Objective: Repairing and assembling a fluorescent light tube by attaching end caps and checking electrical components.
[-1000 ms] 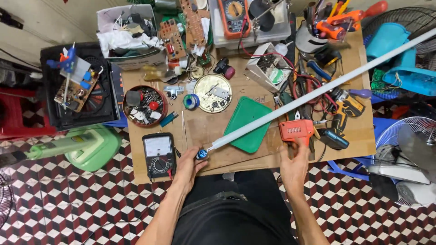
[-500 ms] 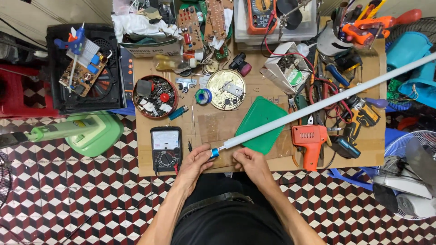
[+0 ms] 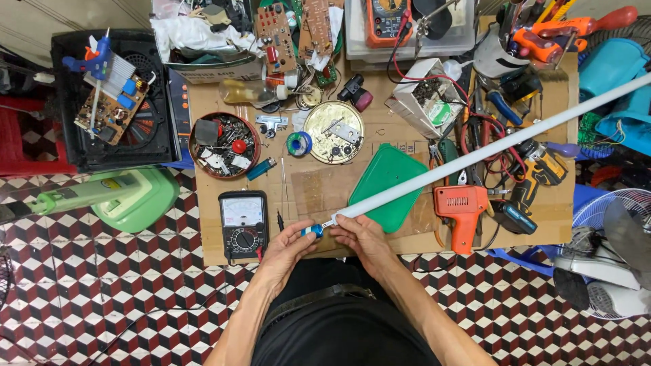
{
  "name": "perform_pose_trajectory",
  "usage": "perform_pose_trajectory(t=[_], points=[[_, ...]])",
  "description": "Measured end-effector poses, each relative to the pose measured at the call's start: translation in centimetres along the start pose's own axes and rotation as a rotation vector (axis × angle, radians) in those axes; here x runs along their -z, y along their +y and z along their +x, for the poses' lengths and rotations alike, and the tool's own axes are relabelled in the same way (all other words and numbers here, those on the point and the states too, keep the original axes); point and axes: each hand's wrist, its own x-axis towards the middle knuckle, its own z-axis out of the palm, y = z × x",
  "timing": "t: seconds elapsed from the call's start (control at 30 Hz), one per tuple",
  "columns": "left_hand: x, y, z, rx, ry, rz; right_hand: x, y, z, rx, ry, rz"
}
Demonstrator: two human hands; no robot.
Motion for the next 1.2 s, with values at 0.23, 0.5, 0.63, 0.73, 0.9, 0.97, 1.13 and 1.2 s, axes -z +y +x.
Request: perform_pose_trajectory(t=[0.23,0.5,0.63,0.73,0.9,0.97,1.13,1.2], points=[[0.0,0.7,-0.5,0.027,0.035,-0.031,0.0,-0.4,-0.2,0.002,-0.007,0.016],[-0.8,1.4,-0.9,0.012,0.039,0.019,-0.2,-1.9,-0.9,0.013,0.078,0.087],[-0.4,0.9,-0.6,-0.010,0.030,0.004,1.7,-1.3,0.3,0.085,0.124,0.140],[-0.3,0.7,-0.7,-0.005,0.047,0.032,2.0,-1.3,0.3,0.125,0.134,0.167],[-0.7,0.6,-0.9,-0.060,0.054,0.127,2.0,-1.1,0.2,0.122,0.119,0.148],[-0.5,0.1,-0.7,-0.079,0.050,0.135,2.0,-1.0,0.3,0.120,0.117,0.153],[-0.7,0.1,-0.6,-0.123,0.041,0.167,1.9,-1.2,0.3,0.122,0.109,0.170],[-1.1,0.4,-0.8,-0.129,0.070,0.225,1.8,-1.3,0.2,0.111,0.121,0.170]])
